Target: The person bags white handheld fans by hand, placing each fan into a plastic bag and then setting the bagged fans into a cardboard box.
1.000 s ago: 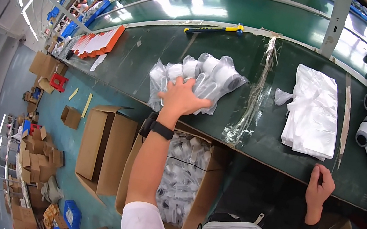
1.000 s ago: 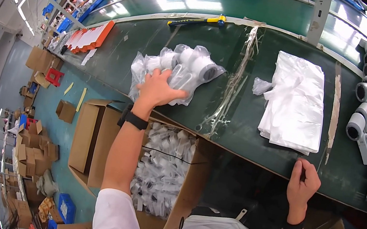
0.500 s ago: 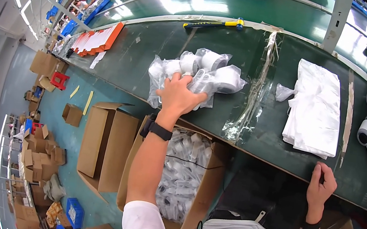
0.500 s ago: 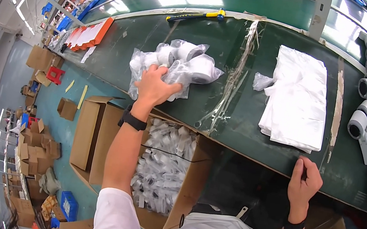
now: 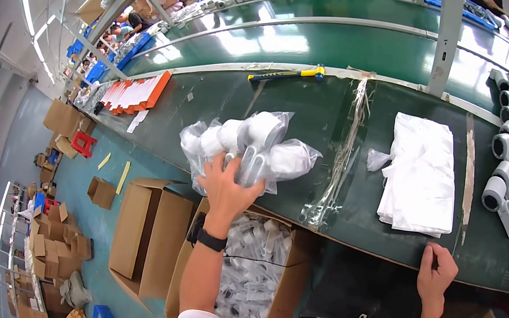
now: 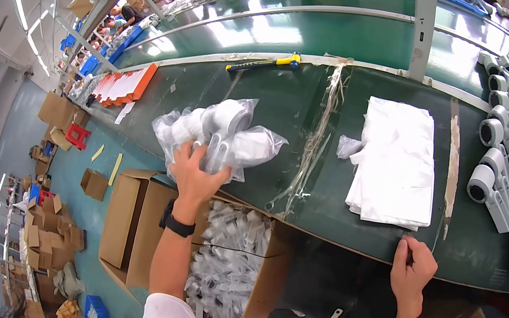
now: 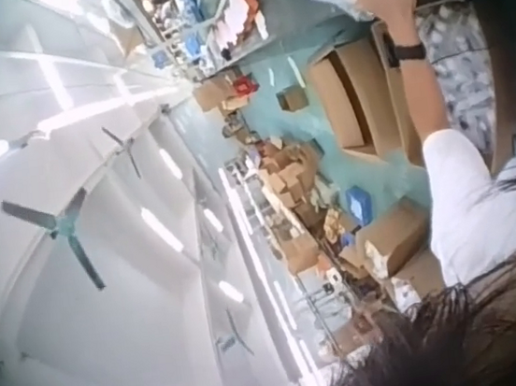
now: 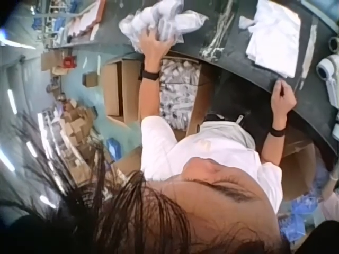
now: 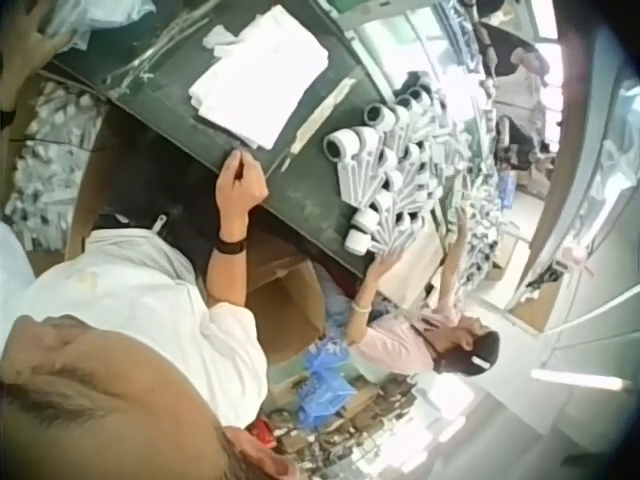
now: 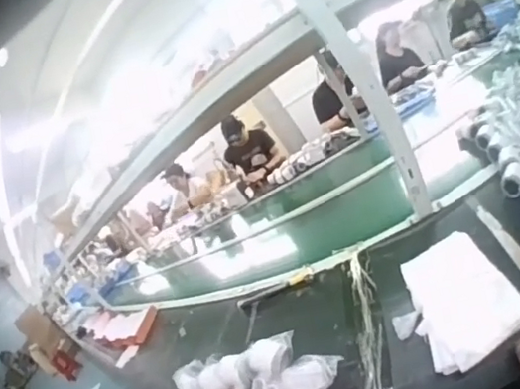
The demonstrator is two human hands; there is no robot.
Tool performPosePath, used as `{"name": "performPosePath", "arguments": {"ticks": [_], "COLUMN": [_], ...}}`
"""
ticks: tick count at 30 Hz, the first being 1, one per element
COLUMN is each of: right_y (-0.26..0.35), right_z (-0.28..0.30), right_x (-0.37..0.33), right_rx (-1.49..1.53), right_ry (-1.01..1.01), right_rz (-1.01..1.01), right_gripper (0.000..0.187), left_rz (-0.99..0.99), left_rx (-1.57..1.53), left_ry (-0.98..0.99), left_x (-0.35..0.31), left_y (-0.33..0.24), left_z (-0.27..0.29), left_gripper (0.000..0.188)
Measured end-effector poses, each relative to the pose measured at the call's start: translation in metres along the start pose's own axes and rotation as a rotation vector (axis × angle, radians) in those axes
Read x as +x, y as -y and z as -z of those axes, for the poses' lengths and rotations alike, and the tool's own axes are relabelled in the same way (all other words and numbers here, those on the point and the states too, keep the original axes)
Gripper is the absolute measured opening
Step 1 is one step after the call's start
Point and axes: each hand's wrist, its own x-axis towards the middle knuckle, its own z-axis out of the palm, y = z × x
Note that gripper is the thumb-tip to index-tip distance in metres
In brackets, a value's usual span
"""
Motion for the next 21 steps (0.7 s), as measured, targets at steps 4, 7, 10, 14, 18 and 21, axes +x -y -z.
{"name": "performPosePath", "arguments": {"ticks": [4,7,10,14,18,21], "right_y": [0.0,-0.004,-0.002,-0.009,-0.021,-0.033], "right_z": [0.0,0.002,0.003,0.003,0.001,-0.003], "right_x": [-0.001,-0.003,-0.002,-0.005,-0.009,-0.011], "right_rx": [0.02,0.004,-0.003,-0.05,-0.026,-0.002], "right_ry": [0.015,0.035,0.071,0.099,0.092,0.057], "right_rz": [-0.006,-0.029,-0.026,-0.009,-0.027,-0.037], "right_gripper": [0.005,0.007,0.007,0.009,0.012,0.014], "left_rz": [-0.029,-0.05,-0.001,0.148,0.368,0.556], "left_rx": [0.084,0.131,0.205,0.321,0.429,0.447], "left_ry": [-0.096,-0.159,-0.174,-0.143,-0.014,0.099], "left_x": [-0.02,-0.045,-0.082,-0.148,-0.223,-0.282], "left_y": [0.01,0.022,0.034,0.057,0.083,0.103], "left_z": [0.012,0.023,0.045,0.06,0.06,0.044], "left_gripper": [0.057,0.058,0.061,0.063,0.059,0.056]}}
